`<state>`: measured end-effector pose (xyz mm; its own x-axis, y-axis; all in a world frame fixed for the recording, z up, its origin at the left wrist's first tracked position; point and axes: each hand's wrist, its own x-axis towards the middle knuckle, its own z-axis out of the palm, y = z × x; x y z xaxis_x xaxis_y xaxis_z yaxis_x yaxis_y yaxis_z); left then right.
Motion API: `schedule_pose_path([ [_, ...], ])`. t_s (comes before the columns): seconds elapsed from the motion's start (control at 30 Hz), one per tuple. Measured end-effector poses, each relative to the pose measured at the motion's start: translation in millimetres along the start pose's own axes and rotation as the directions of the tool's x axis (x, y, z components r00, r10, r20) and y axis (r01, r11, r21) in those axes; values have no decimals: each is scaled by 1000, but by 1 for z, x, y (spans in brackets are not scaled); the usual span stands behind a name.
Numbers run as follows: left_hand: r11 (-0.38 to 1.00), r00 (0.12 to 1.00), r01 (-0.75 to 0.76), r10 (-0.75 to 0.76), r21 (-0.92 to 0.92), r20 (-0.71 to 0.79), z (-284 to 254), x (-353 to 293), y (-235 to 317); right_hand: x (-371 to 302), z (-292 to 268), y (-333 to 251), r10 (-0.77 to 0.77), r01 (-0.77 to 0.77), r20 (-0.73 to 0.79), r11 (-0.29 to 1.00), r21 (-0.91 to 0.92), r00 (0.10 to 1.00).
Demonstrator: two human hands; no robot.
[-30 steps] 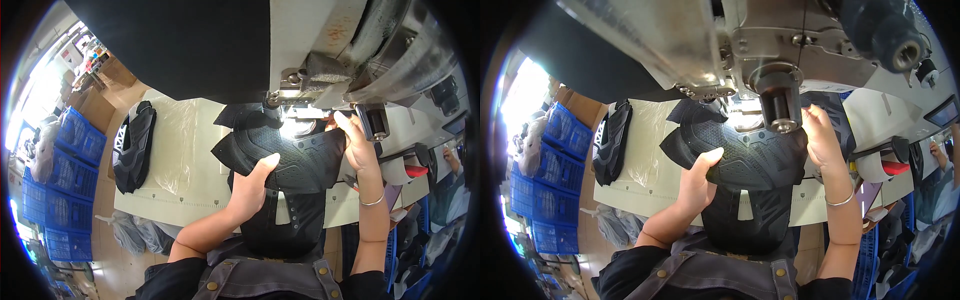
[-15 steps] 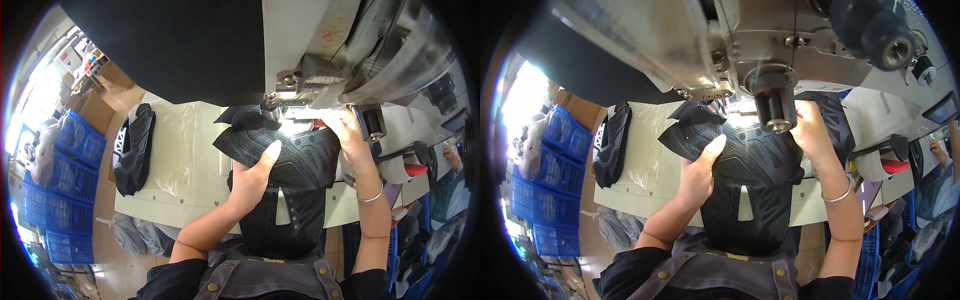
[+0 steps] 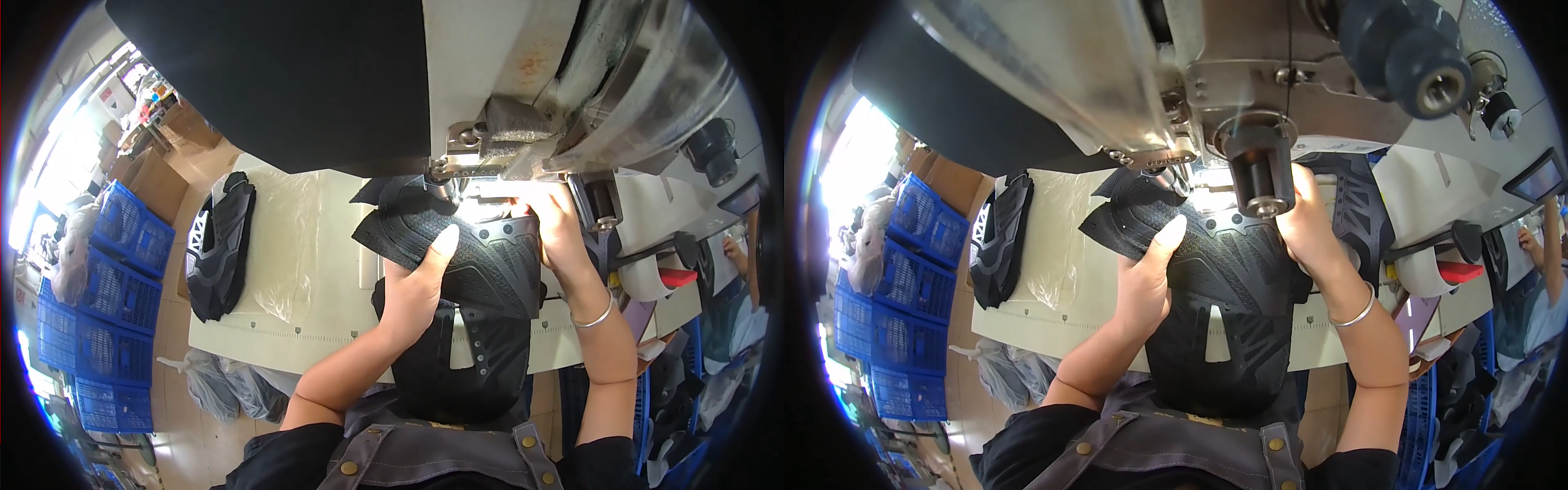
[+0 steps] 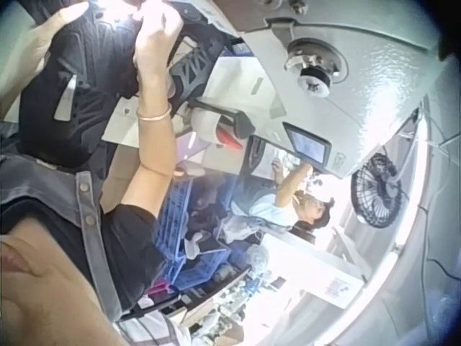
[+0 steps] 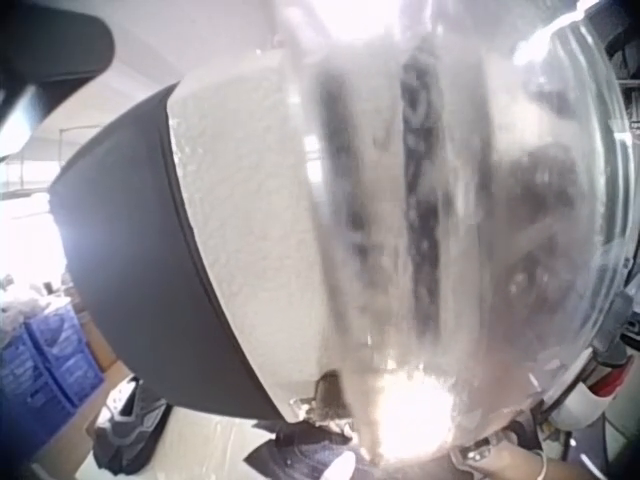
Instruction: Stitching black shoe components together using an industrial sewing machine.
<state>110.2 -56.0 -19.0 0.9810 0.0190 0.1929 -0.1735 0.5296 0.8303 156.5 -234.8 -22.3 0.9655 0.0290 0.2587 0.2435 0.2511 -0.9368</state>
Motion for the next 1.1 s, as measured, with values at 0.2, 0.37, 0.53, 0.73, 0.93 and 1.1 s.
schedule_pose_path([
  [0.2,997,996,-53,49,53,74,-1,3,8,1,-5,3,-45,48,118,999,-20,992],
  [0.37,997,997,-66,64,47,50,0,4,7,0,-4,1,35,-62,154,983,171,987],
  [0.53,996,998,-67,66,57,16,3,2,2,1,-6,2,49,-53,-20,884,-464,999],
  [0.73,986,996,-87,85,139,26,4,5,8,-4,-13,-12,-43,137,150,691,-709,988],
  [0.93,967,977,-188,166,173,136,-6,6,1,-15,-11,-40,70,7,154,893,-449,986],
  [1.1,975,987,-136,119,174,106,-4,8,4,-20,-6,-44,-38,84,129,925,-371,991],
])
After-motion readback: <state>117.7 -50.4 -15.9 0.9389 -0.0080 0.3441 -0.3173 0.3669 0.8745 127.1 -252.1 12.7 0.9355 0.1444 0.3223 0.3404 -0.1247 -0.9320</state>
